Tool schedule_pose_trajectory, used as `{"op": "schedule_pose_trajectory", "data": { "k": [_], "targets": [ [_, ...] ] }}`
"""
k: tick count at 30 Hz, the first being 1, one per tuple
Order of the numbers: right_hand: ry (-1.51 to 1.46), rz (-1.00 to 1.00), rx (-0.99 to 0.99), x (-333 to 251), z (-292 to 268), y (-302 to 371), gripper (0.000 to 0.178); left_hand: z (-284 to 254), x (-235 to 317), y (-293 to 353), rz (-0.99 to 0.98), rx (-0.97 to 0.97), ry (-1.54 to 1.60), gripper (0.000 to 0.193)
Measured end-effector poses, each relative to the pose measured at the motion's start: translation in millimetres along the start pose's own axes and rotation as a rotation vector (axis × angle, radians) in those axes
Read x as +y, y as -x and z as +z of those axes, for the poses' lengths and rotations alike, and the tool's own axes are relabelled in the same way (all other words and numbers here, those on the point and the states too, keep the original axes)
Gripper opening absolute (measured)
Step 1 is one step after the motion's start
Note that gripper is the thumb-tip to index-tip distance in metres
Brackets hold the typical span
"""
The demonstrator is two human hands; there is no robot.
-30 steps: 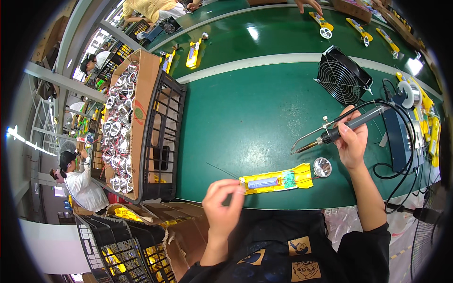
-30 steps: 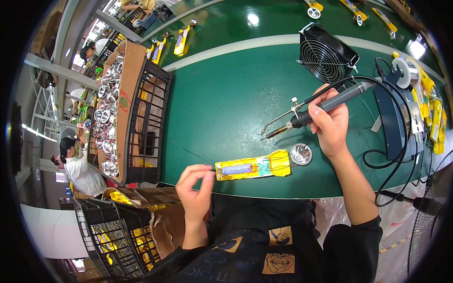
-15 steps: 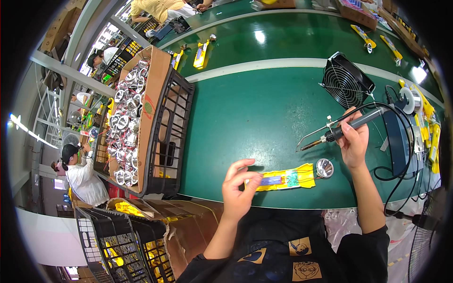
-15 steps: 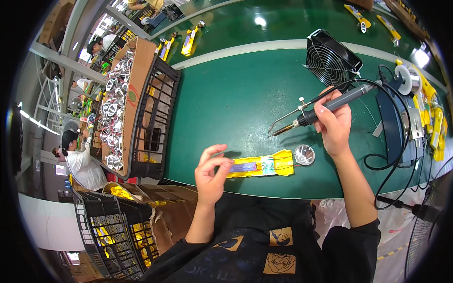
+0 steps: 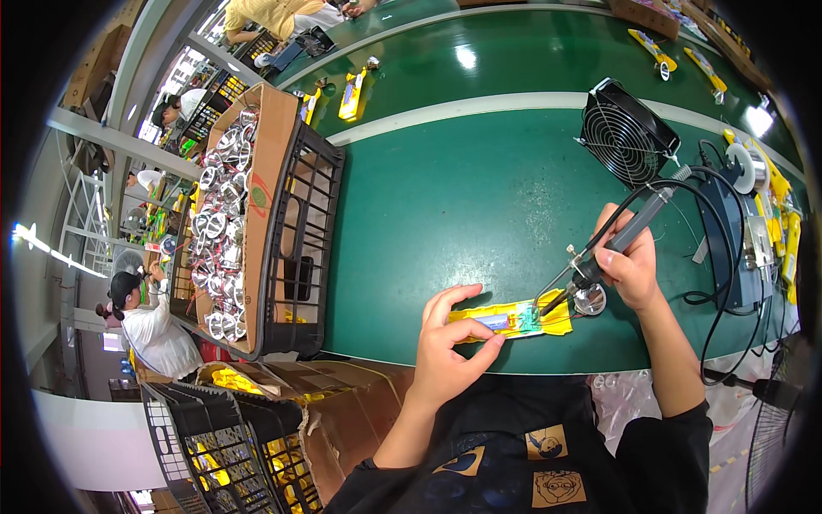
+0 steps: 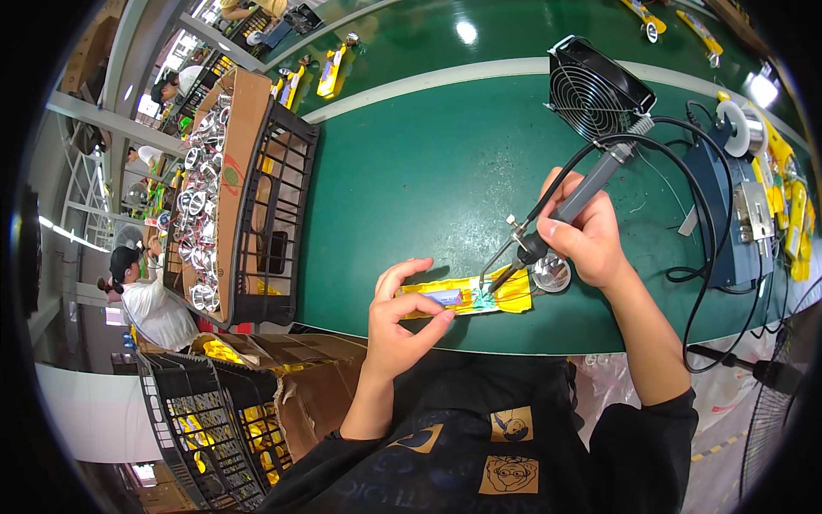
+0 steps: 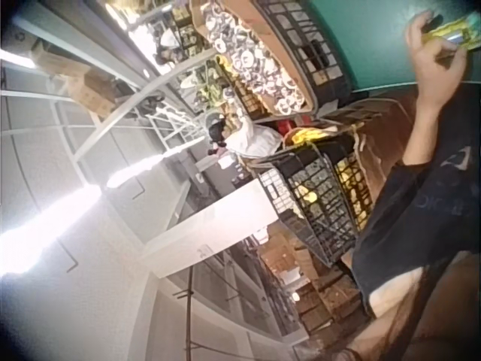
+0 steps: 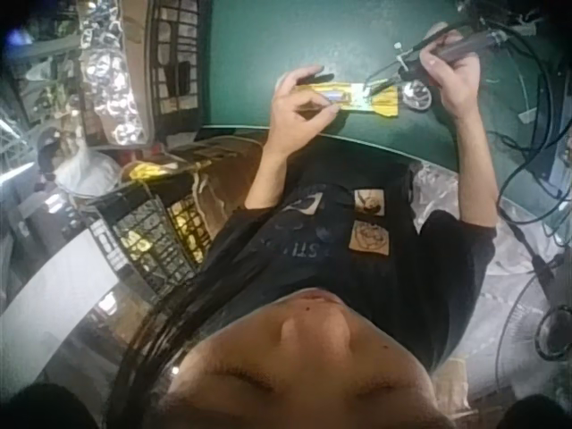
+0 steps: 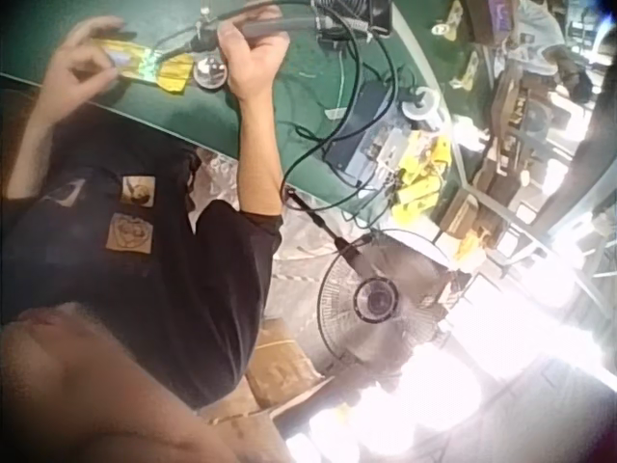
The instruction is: The person solders electrical components inside flashlight casings using a soldering iron, places the flashlights onto the conveyor belt, and moves a box of reflector parts on the workbench.
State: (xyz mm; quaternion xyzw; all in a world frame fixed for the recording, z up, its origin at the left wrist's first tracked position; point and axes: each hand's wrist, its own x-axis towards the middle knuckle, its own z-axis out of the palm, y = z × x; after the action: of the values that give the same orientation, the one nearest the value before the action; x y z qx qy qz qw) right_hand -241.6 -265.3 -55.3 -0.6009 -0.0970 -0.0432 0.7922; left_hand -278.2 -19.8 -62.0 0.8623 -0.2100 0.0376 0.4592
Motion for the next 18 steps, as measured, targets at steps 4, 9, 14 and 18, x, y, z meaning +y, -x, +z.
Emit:
{"op": "schedule_pose_trajectory", "data": {
  "k": [4,9,14,18],
  "targets": [
    [0.065,-0.027,-0.045,0.6,-4.0,-0.6,0.018,2.3,-1.4,-0.3,-0.011,0.011,0.028,0.008],
    [0.192,-0.032,-0.142,-3.8,-0.9,-0.8,0.014,2.5,-1.8,0.6,-0.004,0.014,0.021,0.008],
    [0.215,-0.054,-0.185,-0.9,0.2,-0.4,0.014,3.3,-2.1,1.2,-0.024,0.027,0.032,0.007],
    [0.209,-0.070,-0.190,0.7,-0.1,0.5,0.016,3.4,-2.9,1.7,-0.024,0.031,0.041,0.007]
  ]
}}
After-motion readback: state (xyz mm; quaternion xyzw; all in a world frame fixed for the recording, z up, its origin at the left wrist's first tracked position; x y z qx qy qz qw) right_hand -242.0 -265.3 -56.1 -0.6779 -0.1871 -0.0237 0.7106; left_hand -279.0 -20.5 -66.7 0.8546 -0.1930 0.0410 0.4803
